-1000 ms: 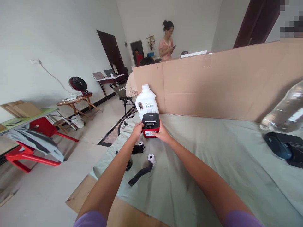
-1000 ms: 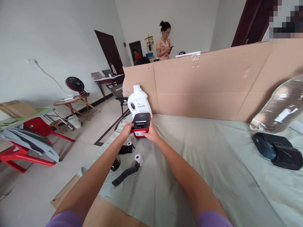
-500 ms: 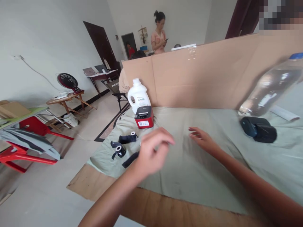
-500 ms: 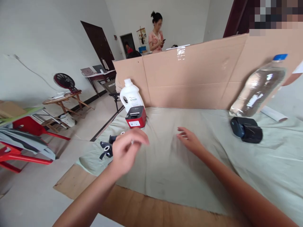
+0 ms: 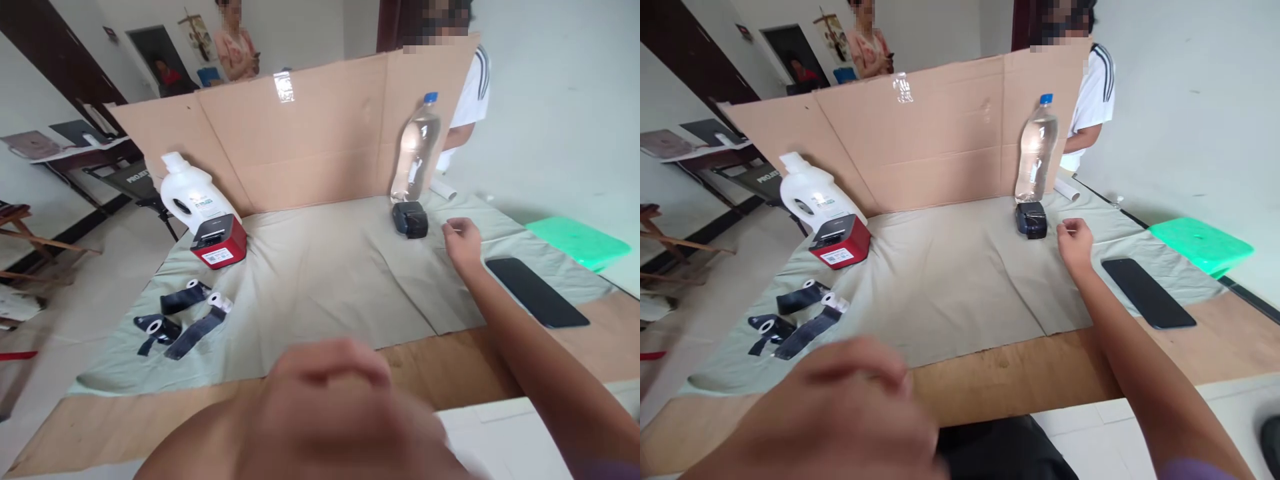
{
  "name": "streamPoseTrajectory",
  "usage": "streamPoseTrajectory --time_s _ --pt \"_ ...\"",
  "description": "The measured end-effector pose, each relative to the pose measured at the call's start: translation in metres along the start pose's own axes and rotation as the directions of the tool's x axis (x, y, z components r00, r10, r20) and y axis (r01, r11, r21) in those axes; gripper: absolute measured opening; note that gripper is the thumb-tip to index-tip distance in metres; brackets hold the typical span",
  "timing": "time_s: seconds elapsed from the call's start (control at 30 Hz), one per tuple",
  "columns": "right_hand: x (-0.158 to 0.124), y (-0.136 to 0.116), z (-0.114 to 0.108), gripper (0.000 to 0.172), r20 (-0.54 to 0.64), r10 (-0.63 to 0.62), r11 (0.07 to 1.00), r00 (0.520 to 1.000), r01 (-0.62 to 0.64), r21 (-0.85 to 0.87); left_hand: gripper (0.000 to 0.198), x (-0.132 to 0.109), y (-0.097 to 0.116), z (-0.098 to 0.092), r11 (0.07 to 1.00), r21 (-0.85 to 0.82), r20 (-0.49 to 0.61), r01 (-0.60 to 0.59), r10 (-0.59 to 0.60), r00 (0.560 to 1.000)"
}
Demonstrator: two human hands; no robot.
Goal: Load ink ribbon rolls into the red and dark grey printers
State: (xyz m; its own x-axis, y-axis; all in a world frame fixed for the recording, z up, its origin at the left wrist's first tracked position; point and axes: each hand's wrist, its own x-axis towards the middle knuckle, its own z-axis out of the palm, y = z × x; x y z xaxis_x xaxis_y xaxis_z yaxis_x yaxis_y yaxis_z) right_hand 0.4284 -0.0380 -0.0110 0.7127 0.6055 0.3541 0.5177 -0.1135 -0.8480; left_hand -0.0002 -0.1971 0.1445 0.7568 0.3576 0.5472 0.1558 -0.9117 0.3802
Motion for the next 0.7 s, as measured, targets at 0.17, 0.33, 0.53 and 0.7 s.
streamPoseTrajectory --time_s 0.17,0.33,0.53,0.7 --pt "0.028 -0.023 0.045 0.064 0.214 0.018 0.962 0.977 0.041 -0.271 0.030 0.031 -0.098 0.079 0.983 0.149 0.104 0.109 -0.125 0.987" --pt "0.045 -0.033 0.081 0.090 0.264 0.096 0.866 0.960 0.050 -0.498 0.049 -0.009 -0.179 0.130 0.884 0.349 0.238 0.310 -0.404 0.883" --pt "0.024 -0.062 0.083 0.103 0.269 0.216 0.859 0.939 -0.051 -0.510 0.043 -0.020 -0.180 0.139 0.886 0.386 0.337 0.257 -0.394 0.855" --pt "-0.062 -0.116 0.098 0.110 0.435 0.092 0.883 0.896 0.128 -0.451 0.039 -0.020 -0.176 0.139 0.905 0.355 0.353 0.235 -0.363 0.862"
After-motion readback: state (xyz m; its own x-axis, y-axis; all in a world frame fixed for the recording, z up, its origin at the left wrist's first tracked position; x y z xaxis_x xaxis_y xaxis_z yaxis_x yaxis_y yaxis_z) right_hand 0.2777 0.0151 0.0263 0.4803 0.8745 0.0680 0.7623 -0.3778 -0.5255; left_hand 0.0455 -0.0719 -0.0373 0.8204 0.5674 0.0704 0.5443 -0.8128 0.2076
